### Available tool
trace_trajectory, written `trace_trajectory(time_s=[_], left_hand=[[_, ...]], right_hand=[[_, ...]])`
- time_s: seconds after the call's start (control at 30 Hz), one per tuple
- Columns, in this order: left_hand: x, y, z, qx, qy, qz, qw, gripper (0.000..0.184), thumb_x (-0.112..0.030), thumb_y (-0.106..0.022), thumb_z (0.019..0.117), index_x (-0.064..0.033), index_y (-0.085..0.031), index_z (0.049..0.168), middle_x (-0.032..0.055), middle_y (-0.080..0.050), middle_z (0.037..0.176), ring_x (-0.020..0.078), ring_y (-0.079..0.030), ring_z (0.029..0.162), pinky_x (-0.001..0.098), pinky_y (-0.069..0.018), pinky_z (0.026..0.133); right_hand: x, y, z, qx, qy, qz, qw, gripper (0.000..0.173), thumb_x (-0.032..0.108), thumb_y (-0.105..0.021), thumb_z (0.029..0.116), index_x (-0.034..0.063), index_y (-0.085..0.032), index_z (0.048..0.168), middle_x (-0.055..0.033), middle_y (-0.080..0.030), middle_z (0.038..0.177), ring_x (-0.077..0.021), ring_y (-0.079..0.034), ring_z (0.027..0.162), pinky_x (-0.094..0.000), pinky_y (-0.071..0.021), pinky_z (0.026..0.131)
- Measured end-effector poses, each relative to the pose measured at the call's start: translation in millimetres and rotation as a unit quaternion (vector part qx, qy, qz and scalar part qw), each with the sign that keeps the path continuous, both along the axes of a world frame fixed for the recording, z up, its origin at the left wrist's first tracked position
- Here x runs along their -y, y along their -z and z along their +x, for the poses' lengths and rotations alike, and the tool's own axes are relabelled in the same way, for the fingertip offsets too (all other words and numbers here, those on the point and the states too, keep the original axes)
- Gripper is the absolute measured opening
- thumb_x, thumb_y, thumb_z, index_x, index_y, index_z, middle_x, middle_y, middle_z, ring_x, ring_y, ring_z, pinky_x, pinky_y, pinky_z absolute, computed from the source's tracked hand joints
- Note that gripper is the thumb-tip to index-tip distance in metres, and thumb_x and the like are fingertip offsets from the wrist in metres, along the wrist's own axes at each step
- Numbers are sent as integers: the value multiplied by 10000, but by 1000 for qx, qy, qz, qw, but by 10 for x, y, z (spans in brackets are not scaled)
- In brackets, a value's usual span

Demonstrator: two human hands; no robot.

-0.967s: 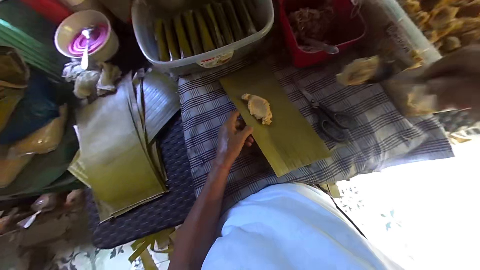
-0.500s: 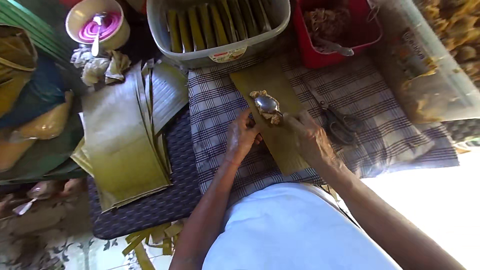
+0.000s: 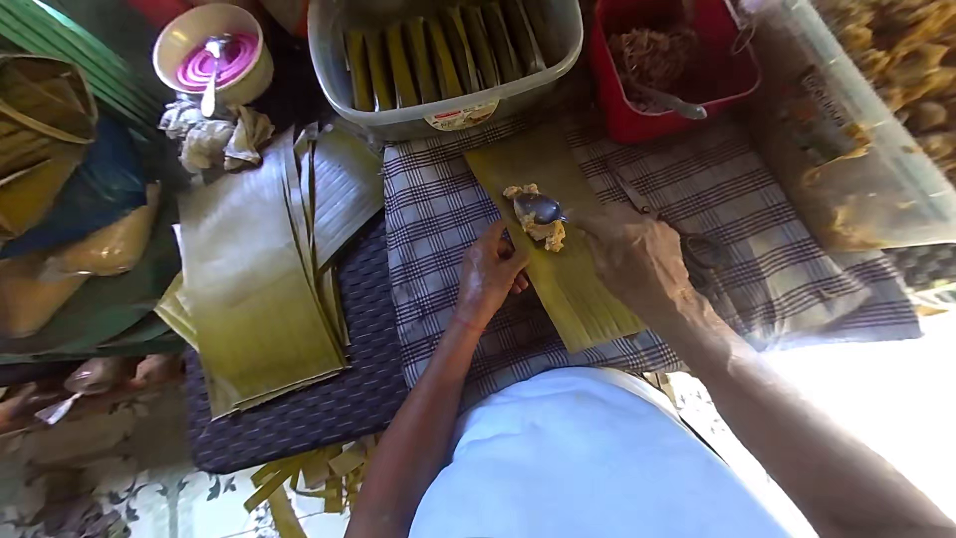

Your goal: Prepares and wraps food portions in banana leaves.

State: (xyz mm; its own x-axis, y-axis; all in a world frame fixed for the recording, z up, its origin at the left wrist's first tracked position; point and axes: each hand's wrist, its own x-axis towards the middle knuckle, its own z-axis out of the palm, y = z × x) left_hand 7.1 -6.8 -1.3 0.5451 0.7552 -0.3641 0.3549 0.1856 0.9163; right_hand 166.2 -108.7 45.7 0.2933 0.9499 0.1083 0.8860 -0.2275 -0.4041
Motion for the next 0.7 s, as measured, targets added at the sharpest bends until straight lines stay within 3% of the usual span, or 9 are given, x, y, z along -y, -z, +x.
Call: trace_trajectory(time_s=[0.13, 0.27, 0.37, 0.5, 0.6, 0.7], left_hand=[[5, -9, -3, -20, 3, 7, 1000, 482, -2, -635, 981, -26, -478, 1437, 98, -679, 849, 129, -649, 576, 257, -559, 524], [-3, 10, 11, -22, 0, 4, 1000, 516, -12, -643, 981, -41, -463, 1464, 93, -685, 839, 134, -658, 574, 266, -573, 534], [2, -3, 9, -16, -6, 1, 1000, 514, -5, -640, 980, -42, -470, 1464, 99, -695, 861, 118, -650, 575, 249, -558, 525], [0, -7, 25, -18, 0, 2, 1000, 509, -10, -641, 982, -37, -467, 1459, 100, -683, 843, 116, -649, 570, 239, -556, 521], [-2, -3, 21, -25, 7, 10, 1000, 493, -13, -640, 983, -31, -474, 1446, 98, -684, 843, 122, -654, 573, 250, -565, 530], [7, -6, 16, -26, 3, 11, 1000, 526, 8, -639, 976, -20, -449, 1466, 108, -678, 846, 124, -650, 574, 253, -564, 535]], right_hand=[[91, 121, -108, 47, -24, -30, 998, 326, -14, -591, 969, 56, -706, 1266, -246, -677, 932, -427, -670, 657, -546, -524, 519], [116, 40, 63, -76, -40, -91, 992, 269, 47, -517, 1052, 31, -676, 1268, -233, -711, 1000, -432, -704, 817, -598, -564, 698], [102, -50, 212, -150, -49, -48, 986, 263, 85, -493, 1078, 28, -685, 1248, -188, -713, 1030, -334, -688, 828, -516, -560, 744], [-7, -62, 97, -35, 13, -23, 999, 292, 33, -523, 1040, 39, -693, 1277, -247, -711, 1065, -460, -703, 852, -621, -548, 693], [-54, 18, -68, 33, 17, -80, 996, 342, -26, -568, 979, 20, -654, 1307, -301, -667, 1049, -489, -679, 764, -604, -536, 609], [-22, -45, -154, 68, -17, -107, 992, 283, -11, -583, 982, -7, -674, 1250, -275, -664, 951, -453, -672, 697, -551, -525, 554]])
